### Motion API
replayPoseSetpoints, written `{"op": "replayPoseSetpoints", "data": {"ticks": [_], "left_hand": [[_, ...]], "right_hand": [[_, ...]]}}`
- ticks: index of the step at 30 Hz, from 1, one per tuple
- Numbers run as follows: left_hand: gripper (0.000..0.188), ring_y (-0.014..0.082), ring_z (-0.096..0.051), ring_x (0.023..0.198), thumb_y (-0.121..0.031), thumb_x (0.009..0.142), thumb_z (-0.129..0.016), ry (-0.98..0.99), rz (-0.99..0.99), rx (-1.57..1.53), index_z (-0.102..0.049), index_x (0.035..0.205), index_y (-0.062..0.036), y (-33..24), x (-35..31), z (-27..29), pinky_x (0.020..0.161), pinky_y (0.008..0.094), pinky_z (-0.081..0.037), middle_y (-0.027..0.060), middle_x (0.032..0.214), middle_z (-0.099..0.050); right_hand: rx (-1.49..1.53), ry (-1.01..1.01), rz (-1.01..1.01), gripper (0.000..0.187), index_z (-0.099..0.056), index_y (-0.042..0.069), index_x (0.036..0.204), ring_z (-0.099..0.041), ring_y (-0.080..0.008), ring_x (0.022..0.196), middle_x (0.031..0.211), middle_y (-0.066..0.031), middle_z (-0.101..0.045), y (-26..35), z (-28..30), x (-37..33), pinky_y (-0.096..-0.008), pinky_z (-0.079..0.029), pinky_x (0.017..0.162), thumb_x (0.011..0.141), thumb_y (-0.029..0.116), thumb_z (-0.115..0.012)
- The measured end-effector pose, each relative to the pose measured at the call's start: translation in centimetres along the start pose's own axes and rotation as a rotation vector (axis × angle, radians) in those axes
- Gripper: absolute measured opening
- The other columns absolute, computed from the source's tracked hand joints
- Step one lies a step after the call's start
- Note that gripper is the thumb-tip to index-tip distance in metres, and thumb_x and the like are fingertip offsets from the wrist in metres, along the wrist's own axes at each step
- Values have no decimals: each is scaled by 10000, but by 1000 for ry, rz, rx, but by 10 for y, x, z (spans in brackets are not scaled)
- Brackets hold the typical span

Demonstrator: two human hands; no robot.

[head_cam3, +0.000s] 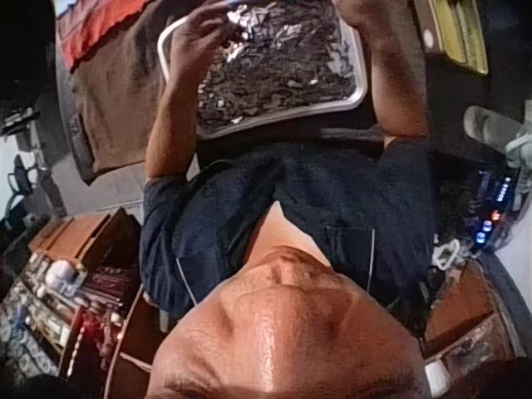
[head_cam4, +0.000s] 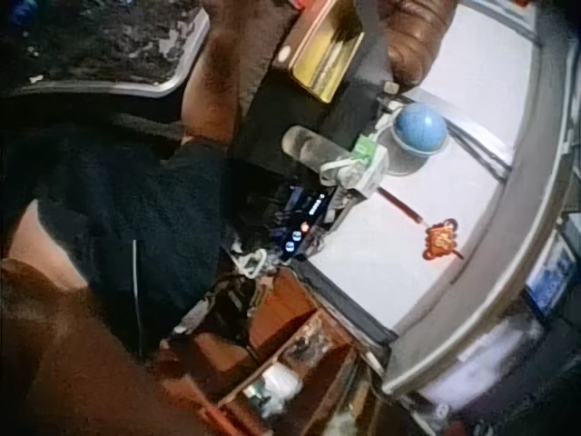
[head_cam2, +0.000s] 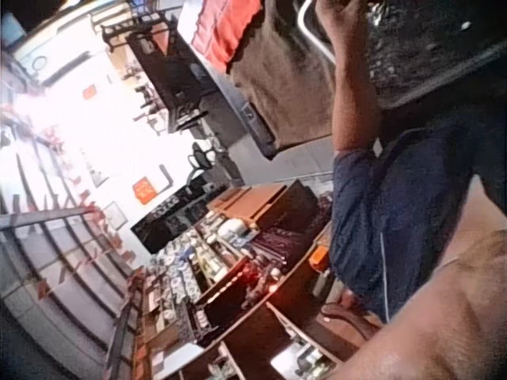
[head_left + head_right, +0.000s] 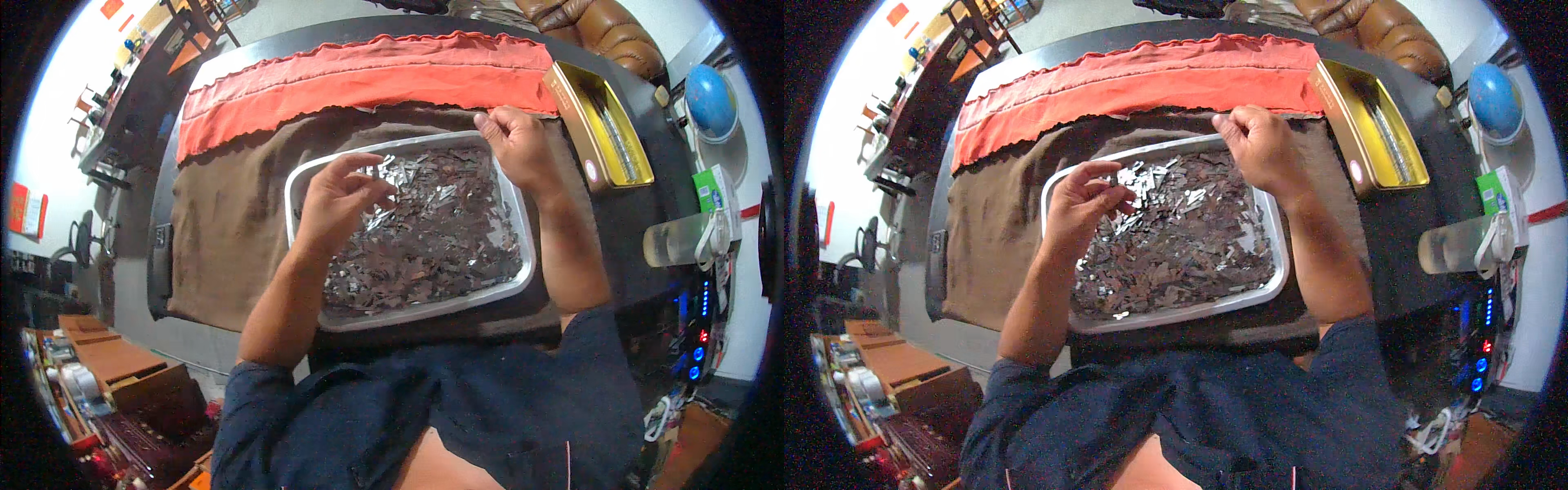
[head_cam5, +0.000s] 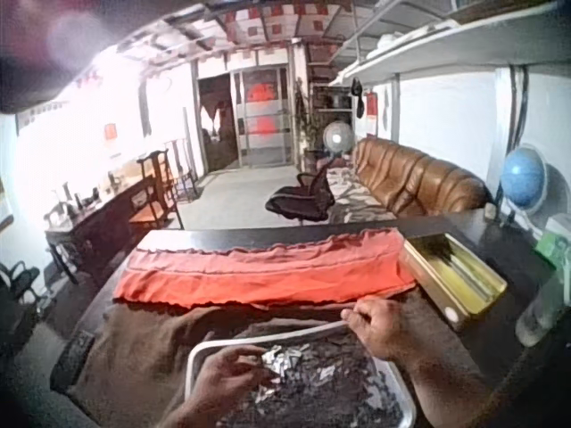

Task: The person repeatedly picks up small dark fragments from a white tray, separates them by hand, and returns them to the tray. The hands work over the tray for the entire clip, occasionally shifting the pile and handling individual pieces one at a time.

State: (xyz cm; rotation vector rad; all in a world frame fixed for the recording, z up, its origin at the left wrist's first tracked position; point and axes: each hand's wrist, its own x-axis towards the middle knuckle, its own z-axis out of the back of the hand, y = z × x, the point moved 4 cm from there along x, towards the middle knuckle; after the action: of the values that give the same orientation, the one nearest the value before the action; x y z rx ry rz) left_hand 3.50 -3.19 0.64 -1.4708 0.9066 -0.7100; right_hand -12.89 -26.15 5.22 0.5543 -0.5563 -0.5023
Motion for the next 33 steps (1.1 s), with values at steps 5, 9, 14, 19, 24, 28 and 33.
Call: {"op": "replayPoseSetpoints", "data": {"ticks": [5, 9, 14, 19, 24, 28, 33], "left_hand": [[335, 160, -718, 803, -28, 899, -711, 16, -28, -41, -609, 1218, -9, 1, 1, 2, 720, 258, -536, 132, 930, -750], [333, 162, -717, 806, -25, 901, -699, 6, -12, -27, -602, 1217, 10, 3, 1, 3, 735, 271, -534, 134, 927, -747], [323, 150, -701, 751, -43, 917, -712, 39, -39, -39, -598, 1218, -17, 3, 0, 0, 677, 269, -537, 118, 914, -741], [314, 151, -701, 749, -41, 916, -715, 40, -28, -50, -603, 1208, -17, 4, -1, -1, 682, 266, -537, 116, 910, -738], [307, 151, -699, 751, -43, 914, -719, 45, -44, -42, -603, 1197, -14, 2, -1, -4, 682, 264, -539, 112, 907, -735], [317, 162, -700, 782, -36, 910, -705, 26, -39, -23, -596, 1202, 19, 2, -1, -1, 724, 277, -545, 133, 916, -733], [325, 166, -702, 797, -38, 912, -697, 33, -38, 0, -593, 1210, 34, 1, 0, -1, 749, 285, -553, 140, 920, -732]], "right_hand": [[-259, 327, 89, 176, -658, 6, 904, -665, -374, 914, 952, -193, -670, -12, -9, -6, -462, -516, 796, 866, 168, -719], [-200, 462, 148, 217, -661, 5, 991, -665, -356, 965, 993, -177, -686, -12, -23, -10, -423, -521, 850, 812, 94, -747], [-175, 416, 168, 215, -645, 5, 955, -662, -365, 930, 957, -181, -670, -1, -25, -10, -441, -518, 817, 813, 122, -755], [-142, 341, 162, 214, -630, 11, 928, -654, -377, 910, 929, -180, -653, 21, -10, -14, -448, -515, 803, 822, 151, -752], [-155, 406, 221, 262, -616, 16, 946, -654, -371, 935, 938, -178, -645, 20, -16, -19, -456, -515, 805, 810, 173, -775], [-481, 510, 90, 370, -639, 23, 1056, -643, -363, 1019, 1005, -170, -648, -5, -26, -26, -438, -513, 867, 761, 154, -819], [-427, 593, 121, 258, -639, 6, 954, -643, -384, 987, 986, -183, -661, -17, -38, -24, -467, -511, 836, 802, 161, -779]]}}
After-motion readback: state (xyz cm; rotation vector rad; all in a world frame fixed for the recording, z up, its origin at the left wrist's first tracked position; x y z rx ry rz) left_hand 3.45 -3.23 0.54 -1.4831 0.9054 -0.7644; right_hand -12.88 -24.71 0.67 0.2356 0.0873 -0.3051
